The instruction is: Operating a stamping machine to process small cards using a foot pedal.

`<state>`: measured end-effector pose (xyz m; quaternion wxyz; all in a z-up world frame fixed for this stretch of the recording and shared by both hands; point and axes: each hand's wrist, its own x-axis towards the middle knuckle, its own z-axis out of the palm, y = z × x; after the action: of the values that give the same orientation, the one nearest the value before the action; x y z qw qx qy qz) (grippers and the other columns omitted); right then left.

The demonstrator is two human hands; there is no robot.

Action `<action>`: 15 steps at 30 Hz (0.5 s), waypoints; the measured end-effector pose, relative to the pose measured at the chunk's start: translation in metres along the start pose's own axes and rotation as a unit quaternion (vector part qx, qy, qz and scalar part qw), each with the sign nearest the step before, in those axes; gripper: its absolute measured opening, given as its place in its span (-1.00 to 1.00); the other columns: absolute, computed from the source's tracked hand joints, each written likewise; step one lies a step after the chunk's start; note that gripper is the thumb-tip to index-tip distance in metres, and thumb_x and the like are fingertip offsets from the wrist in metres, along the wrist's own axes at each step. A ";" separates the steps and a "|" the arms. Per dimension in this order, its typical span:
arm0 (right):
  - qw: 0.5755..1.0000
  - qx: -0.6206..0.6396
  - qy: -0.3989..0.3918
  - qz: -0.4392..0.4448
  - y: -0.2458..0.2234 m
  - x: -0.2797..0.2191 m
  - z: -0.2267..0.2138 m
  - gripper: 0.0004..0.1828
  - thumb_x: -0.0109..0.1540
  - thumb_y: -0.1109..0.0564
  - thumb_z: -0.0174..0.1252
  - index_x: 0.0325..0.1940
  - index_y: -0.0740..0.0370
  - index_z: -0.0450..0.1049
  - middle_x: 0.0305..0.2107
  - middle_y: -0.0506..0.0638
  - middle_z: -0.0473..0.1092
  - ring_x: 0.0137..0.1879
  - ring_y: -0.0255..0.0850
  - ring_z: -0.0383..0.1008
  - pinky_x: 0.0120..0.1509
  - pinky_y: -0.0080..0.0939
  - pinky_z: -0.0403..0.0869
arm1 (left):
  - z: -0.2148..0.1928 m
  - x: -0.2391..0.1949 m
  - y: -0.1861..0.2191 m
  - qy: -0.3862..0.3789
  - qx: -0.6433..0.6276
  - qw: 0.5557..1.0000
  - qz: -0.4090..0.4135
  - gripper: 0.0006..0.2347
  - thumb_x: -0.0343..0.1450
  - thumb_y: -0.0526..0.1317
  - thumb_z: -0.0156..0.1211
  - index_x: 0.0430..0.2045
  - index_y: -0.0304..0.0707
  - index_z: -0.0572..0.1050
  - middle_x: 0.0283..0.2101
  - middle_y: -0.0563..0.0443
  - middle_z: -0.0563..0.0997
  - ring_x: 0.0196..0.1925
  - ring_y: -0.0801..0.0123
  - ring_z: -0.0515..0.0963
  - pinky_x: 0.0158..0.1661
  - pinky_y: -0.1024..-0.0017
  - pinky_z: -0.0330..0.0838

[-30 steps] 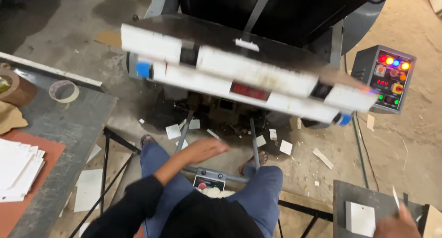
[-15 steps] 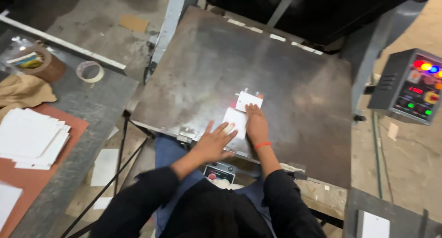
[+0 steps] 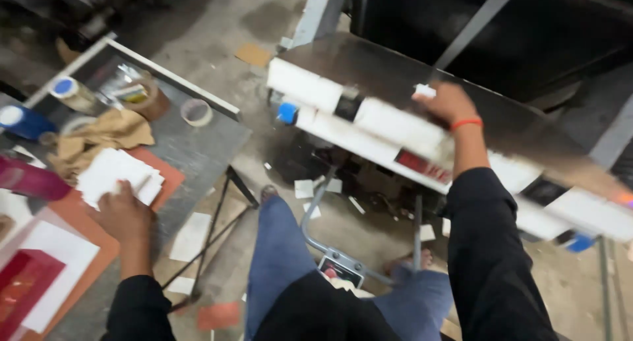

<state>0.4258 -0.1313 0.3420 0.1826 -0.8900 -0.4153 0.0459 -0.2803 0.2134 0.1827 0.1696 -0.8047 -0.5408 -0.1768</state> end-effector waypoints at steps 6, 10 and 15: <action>0.939 0.078 0.326 -0.077 -0.083 -0.147 -0.043 -0.76 0.46 0.05 0.13 0.04 0.24 0.61 -0.10 0.20 0.56 0.02 0.09 0.60 0.15 -0.02 0.50 | 0.005 -0.012 0.000 0.056 -0.061 0.996 0.032 -0.74 0.48 -0.35 0.10 0.05 -0.32 0.55 0.21 -0.17 0.61 0.16 0.01 0.48 0.39 -0.25 0.02; 0.948 0.051 0.312 0.041 0.038 -0.312 0.031 -0.78 0.44 0.07 0.18 -0.04 0.26 0.62 -0.14 0.19 0.56 -0.04 0.11 0.56 0.02 -0.02 0.47 | -0.022 -0.011 0.049 0.100 -0.128 0.986 0.043 -0.71 0.41 -0.31 0.15 0.02 -0.35 0.57 0.16 -0.29 0.59 0.31 -0.15 0.49 0.37 -0.24 0.09; 0.922 -0.054 0.325 0.203 0.245 -0.549 0.070 -0.57 0.23 0.35 0.05 0.15 0.38 0.60 -0.22 0.33 0.52 -0.06 0.12 0.58 0.15 -0.04 0.49 | -0.019 -0.032 0.172 -0.099 -0.411 0.896 0.140 -0.77 0.40 -0.27 0.06 -0.16 -0.34 0.61 -0.10 -0.33 0.65 -0.06 -0.16 0.60 -0.01 0.09 0.45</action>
<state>0.2291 -0.6701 0.1498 0.2456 -0.9298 -0.1451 -0.2326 -0.1339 0.1175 0.1703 -0.2076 -0.8833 -0.3163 -0.2768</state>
